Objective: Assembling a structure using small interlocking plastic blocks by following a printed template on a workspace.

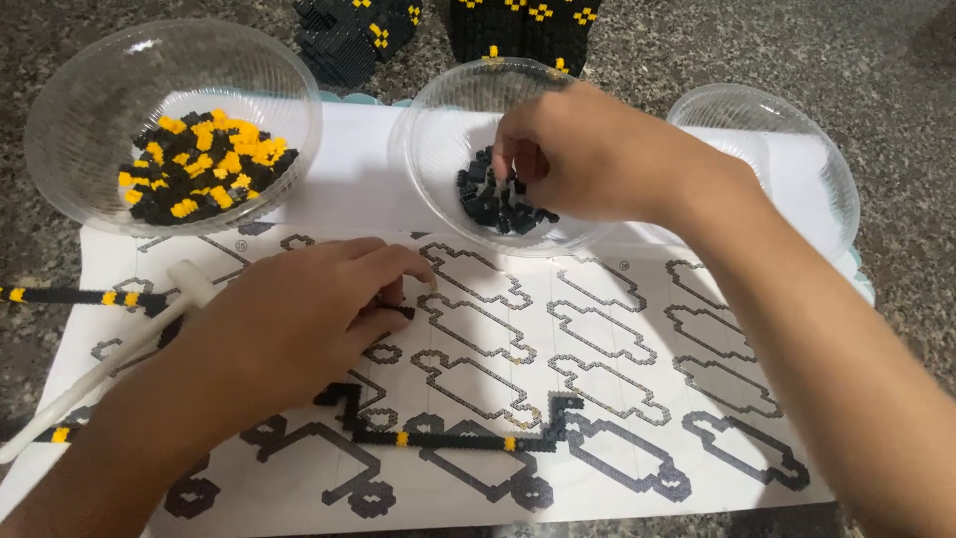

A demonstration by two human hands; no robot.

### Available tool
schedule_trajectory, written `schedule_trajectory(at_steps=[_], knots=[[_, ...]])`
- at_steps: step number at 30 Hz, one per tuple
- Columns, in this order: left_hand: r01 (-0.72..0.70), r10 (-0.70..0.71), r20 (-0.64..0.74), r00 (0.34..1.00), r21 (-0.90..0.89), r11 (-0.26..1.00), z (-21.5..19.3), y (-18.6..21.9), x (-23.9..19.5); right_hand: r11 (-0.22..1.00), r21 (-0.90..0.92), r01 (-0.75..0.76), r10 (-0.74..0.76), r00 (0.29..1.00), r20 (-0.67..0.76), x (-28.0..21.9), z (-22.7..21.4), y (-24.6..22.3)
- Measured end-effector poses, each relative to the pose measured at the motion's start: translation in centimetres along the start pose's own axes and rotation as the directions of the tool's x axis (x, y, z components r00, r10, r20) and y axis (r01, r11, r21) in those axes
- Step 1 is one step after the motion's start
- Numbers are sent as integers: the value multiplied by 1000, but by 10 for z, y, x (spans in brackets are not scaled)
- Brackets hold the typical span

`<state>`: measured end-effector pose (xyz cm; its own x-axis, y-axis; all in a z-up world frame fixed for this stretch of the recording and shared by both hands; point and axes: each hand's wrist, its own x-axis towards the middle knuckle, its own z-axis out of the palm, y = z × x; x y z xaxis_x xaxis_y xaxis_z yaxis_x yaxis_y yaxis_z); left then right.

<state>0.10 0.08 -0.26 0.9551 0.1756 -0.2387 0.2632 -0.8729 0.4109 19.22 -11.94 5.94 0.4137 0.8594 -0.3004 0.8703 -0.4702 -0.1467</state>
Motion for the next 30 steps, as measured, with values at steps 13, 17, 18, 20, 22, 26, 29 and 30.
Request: schedule_trajectory(at_steps=[13, 17, 18, 20, 22, 26, 29, 30], knots=[[-28, 26, -58, 998, -33, 999, 3, -2, 0, 995, 101, -13, 7, 999, 51, 0, 7, -5], [12, -13, -32, 999, -31, 999, 1, 0, -1, 994, 113, 12, -12, 1000, -1, -3, 5, -7], [14, -15, -32, 999, -25, 1000, 0, 0, -1, 993, 114, 14, -14, 1000, 2, -4, 4, -7], [34, -35, -9, 999, -20, 999, -2, 2, 0, 993, 115, 17, -16, 1000, -3, -3, 4, -7], [55, -55, 17, 998, -16, 998, -2, 3, 0, 993, 118, 19, -18, 1000, -6, -4, 4, -9], [32, -32, -6, 999, -21, 999, -1, 1, 0, 989, 135, -53, 49, 998, 37, -5, 2, -9], [13, -14, -17, 1000, -20, 1000, 0, 0, 0, 989, 128, -75, 70, 997, 46, -5, 1, -9], [6, -7, -25, 1000, -21, 1000, 1, -1, -1, 990, 124, -73, 68, 997, 48, -5, 1, -9]])
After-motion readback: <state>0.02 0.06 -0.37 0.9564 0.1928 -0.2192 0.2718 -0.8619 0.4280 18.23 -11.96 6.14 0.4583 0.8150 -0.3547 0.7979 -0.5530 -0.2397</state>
